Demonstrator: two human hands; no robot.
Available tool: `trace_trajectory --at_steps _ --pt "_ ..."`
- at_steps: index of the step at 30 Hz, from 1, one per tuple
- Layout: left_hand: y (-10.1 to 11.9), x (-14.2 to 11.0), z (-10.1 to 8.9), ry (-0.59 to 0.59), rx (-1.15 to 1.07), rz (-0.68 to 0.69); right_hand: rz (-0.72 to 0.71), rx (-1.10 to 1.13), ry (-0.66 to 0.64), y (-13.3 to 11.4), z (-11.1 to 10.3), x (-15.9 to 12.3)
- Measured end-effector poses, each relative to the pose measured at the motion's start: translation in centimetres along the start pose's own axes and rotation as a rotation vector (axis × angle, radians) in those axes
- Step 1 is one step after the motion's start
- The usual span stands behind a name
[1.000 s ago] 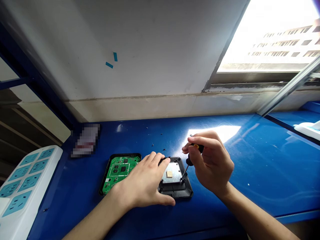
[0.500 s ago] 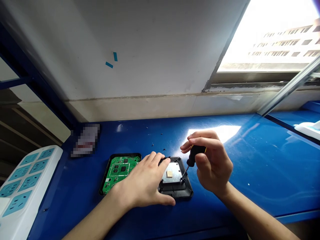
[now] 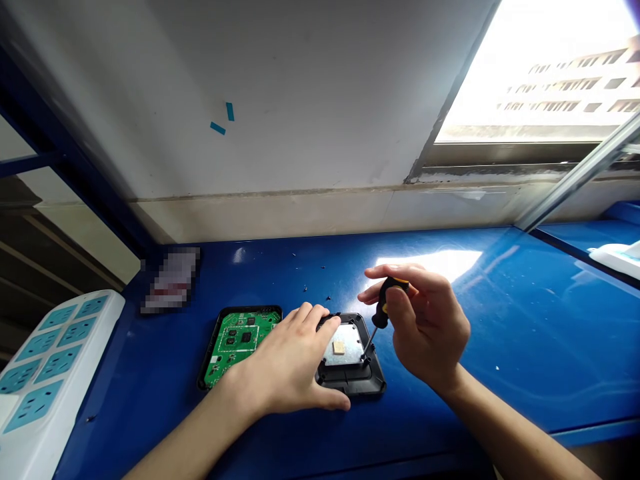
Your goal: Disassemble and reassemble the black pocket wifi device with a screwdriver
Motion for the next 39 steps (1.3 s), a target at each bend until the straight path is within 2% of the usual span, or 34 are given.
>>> trace_trajectory --at_steps 8,16,20,26,39 --pt "0.06 -0.04 -0.08 0.002 0.002 0.003 0.034 0.155 -0.009 -0.12 0.08 -0.21" --pt "-0.01 -0.09 -0.10 -0.004 -0.008 -0.003 -0.099 -0.058 -0.026 0.16 -0.21 0.18" --pt "-0.08 -0.06 0.04 -0.001 -0.011 -0.005 -0.101 -0.133 0.005 0.04 -0.24 0.28" --pt "-0.11 0.04 0.11 0.007 -0.009 0.002 -0.037 -0.025 0.012 -0.04 -0.06 -0.05" --pt "0.03 -0.08 -0.12 -0.004 0.016 -0.003 -0.057 0.018 0.019 -0.08 -0.03 0.14"
Point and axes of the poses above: each hand's wrist, its own x-axis towards the middle knuckle, its own z-axis out of the palm, y = z × x, the point moved 1 cm from there along x, towards the middle knuckle, and after that the axes turned 10 degrees about -y, right-handed, at the moved point
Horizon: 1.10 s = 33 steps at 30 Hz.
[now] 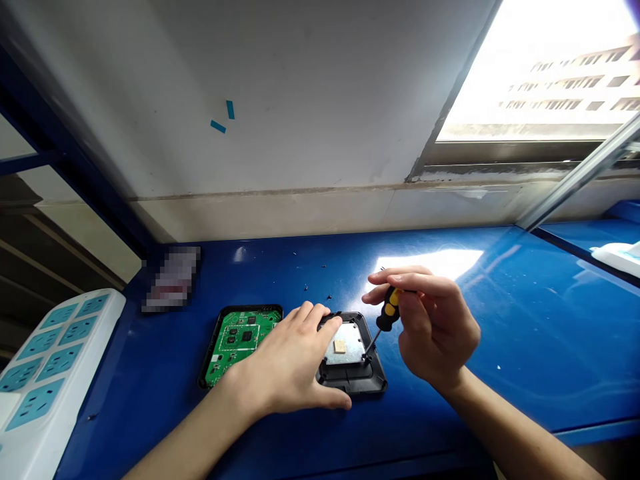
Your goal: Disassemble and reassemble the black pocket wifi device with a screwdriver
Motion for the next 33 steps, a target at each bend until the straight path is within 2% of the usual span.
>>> trace_trajectory --at_steps 5,18,29,33 --pt "0.03 -0.05 0.16 -0.004 -0.006 -0.002 -0.049 0.007 -0.001 0.06 0.03 0.13" --pt "0.08 -0.08 -0.08 0.001 0.009 0.001 0.033 0.093 0.043 -0.28 0.31 0.33" --pt "0.10 0.05 -0.06 -0.010 0.010 0.002 -0.094 -0.095 0.102 -0.01 -0.05 0.47" --pt "0.08 -0.02 -0.04 -0.006 0.018 0.003 -0.102 -0.087 0.097 0.06 -0.07 0.36"
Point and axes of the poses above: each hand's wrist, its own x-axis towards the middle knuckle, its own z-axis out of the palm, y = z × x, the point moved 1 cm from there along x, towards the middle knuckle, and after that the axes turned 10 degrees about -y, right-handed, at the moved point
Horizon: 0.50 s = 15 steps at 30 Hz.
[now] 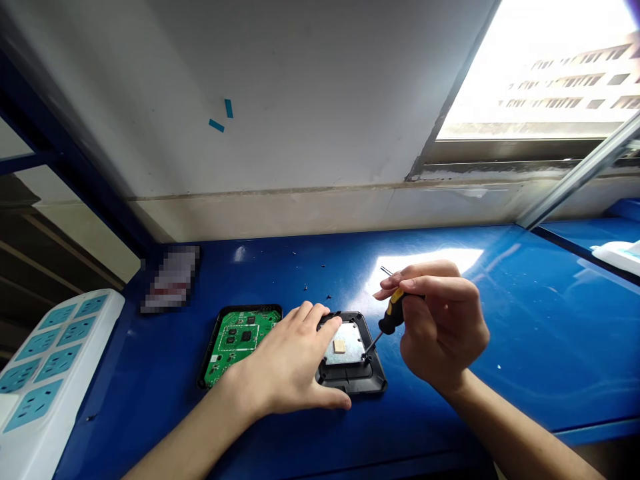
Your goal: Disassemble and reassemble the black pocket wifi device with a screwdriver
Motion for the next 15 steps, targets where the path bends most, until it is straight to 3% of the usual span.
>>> trace_trajectory --at_steps 5,15 --pt "0.03 -0.03 0.23 0.013 0.009 0.006 0.044 0.095 -0.021 -0.21 0.07 -0.14" --pt "-0.01 -0.02 0.15 0.015 0.014 0.004 0.004 0.066 -0.074 0.12 -0.27 -0.28"
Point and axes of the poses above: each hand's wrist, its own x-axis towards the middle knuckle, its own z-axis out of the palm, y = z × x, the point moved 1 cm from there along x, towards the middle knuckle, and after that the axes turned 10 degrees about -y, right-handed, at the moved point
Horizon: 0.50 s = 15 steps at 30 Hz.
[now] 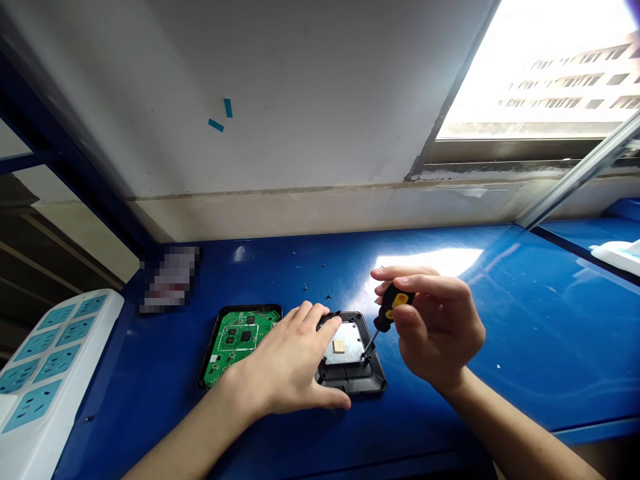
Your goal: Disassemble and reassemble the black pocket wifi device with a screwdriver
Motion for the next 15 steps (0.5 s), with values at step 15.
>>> trace_trajectory --at_steps 15 --pt "0.01 0.01 -0.08 -0.031 -0.011 -0.013 0.104 -0.149 0.093 -0.15 0.03 -0.03"
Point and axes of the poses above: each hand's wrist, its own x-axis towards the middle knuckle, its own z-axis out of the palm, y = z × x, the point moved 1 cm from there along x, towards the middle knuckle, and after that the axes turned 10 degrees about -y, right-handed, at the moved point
